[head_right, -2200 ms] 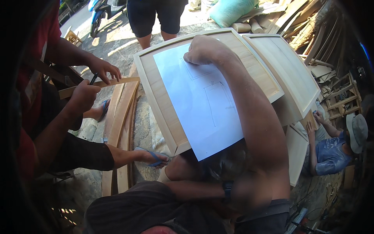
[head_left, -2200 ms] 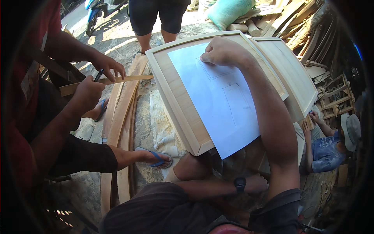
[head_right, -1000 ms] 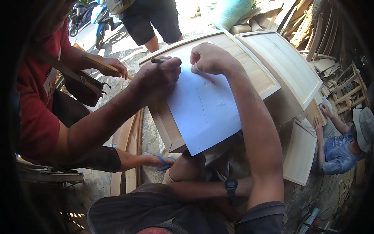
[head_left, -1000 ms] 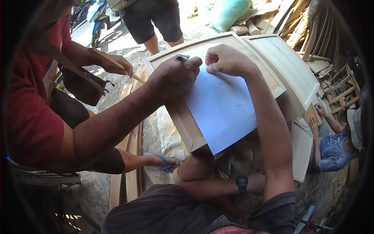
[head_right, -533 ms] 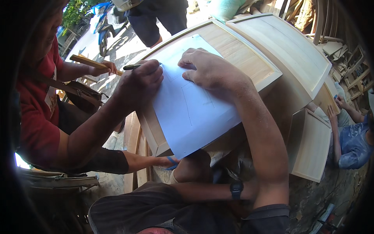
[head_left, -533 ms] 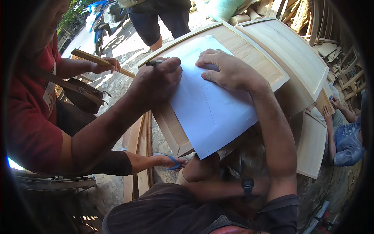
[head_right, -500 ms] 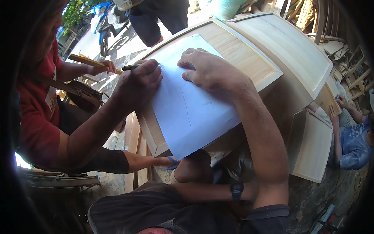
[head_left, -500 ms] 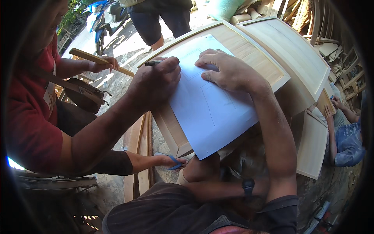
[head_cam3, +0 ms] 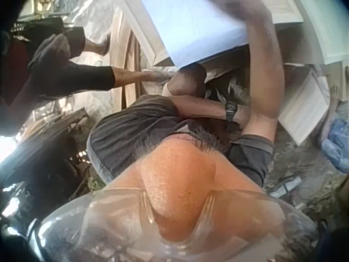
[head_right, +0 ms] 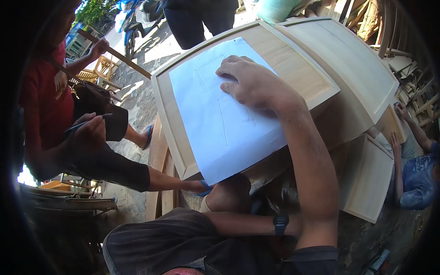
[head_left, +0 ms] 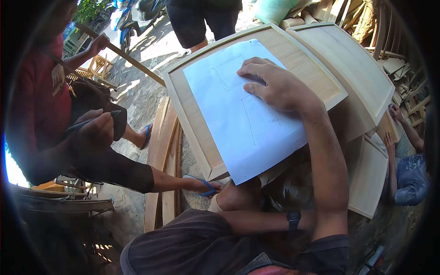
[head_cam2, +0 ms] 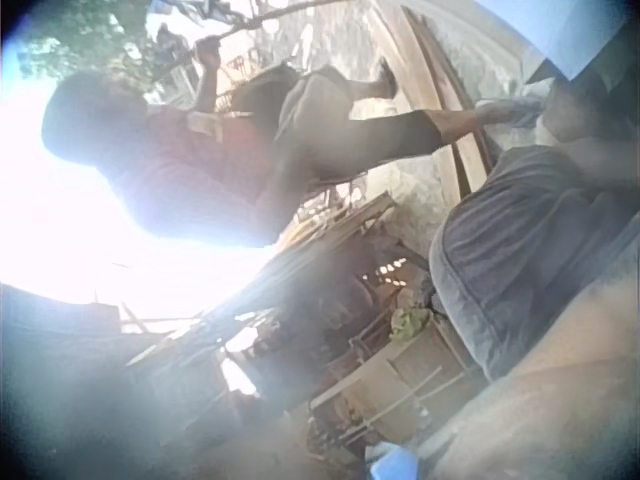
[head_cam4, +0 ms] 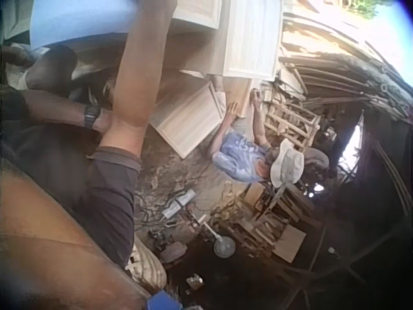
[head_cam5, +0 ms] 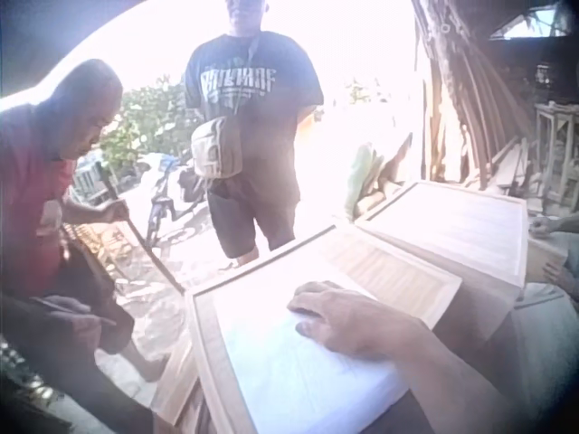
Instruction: The person holds a drawing on paper and discusses it with another person, uses a square and a pencil to mark measurements on long wooden boards on the floor, and writes on a technical drawing placed on a wooden cabinet.
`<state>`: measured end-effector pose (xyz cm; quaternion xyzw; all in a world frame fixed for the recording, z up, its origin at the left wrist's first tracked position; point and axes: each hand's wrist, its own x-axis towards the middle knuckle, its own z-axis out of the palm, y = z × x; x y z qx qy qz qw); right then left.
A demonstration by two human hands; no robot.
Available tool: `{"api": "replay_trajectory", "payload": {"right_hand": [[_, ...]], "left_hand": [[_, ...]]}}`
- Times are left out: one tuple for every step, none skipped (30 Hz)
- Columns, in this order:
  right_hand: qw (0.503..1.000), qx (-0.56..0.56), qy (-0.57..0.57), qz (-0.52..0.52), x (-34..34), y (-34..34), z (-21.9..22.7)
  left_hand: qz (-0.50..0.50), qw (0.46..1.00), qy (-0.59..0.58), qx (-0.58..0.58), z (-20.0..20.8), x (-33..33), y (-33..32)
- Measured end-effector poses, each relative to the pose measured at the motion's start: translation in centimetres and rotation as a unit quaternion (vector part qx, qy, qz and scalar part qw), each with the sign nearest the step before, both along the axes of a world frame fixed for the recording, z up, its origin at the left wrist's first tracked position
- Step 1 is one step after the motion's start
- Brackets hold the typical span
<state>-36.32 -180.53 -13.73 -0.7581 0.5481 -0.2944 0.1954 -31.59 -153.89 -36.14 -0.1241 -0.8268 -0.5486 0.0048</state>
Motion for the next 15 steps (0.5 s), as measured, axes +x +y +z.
{"api": "replay_trajectory", "payload": {"right_hand": [[1.000,0.007,-0.001,0.003,0.0,0.0,0.2],[1.000,0.013,0.000,0.006,-0.1,-0.1,0.4],[1.000,0.009,0.000,0.002,-0.2,0.0,0.4],[1.000,0.005,0.000,-0.002,-0.3,0.0,0.3],[1.000,0.001,-0.001,-0.002,-0.1,0.0,0.5],[1.000,0.013,-0.007,0.001,0.4,-0.1,0.6],[1.000,0.025,-0.013,0.004,0.9,-0.2,0.8],[0.999,0.040,-0.015,-0.001,0.6,-0.1,0.9],[0.999,0.031,-0.010,-0.008,-0.1,0.2,1.2],[1.000,0.023,-0.014,-0.001,0.2,-0.1,0.6],[1.000,0.014,-0.010,-0.005,0.0,0.2,1.0],[1.000,0.017,-0.010,-0.006,0.6,0.1,1.0],[1.000,0.020,-0.010,-0.008,1.2,0.0,1.2],[0.999,0.029,-0.008,-0.013,1.4,-0.1,0.8],[0.999,0.029,-0.006,-0.014,1.4,-0.2,0.4]], "left_hand": [[0.004,1.000,0.006,-0.002,-0.2,-0.2,0.0],[0.007,1.000,0.012,-0.003,-0.1,-0.3,-0.1],[0.011,1.000,0.019,-0.006,0.2,-0.4,-0.1],[0.006,1.000,0.017,-0.014,0.4,-0.4,-0.3],[0.027,0.999,0.025,0.019,0.0,-0.6,-0.1],[0.049,0.997,0.034,0.053,-0.8,-0.8,0.5],[0.070,0.993,0.043,0.088,-1.7,-1.0,0.9],[0.054,0.997,0.027,0.054,0.2,-0.8,0.2],[0.033,0.999,0.014,0.018,3.9,0.0,-1.1],[0.030,0.999,0.010,-0.011,4.4,0.6,-1.4],[0.017,0.999,0.017,-0.041,5.4,0.7,-1.4],[0.017,0.998,0.034,-0.059,3.6,0.2,-0.4],[0.025,0.996,0.050,-0.069,1.9,-0.5,0.5],[0.030,0.995,0.068,-0.074,0.0,-1.4,1.7],[0.041,0.993,0.085,-0.071,-1.7,-2.3,3.0]]}}
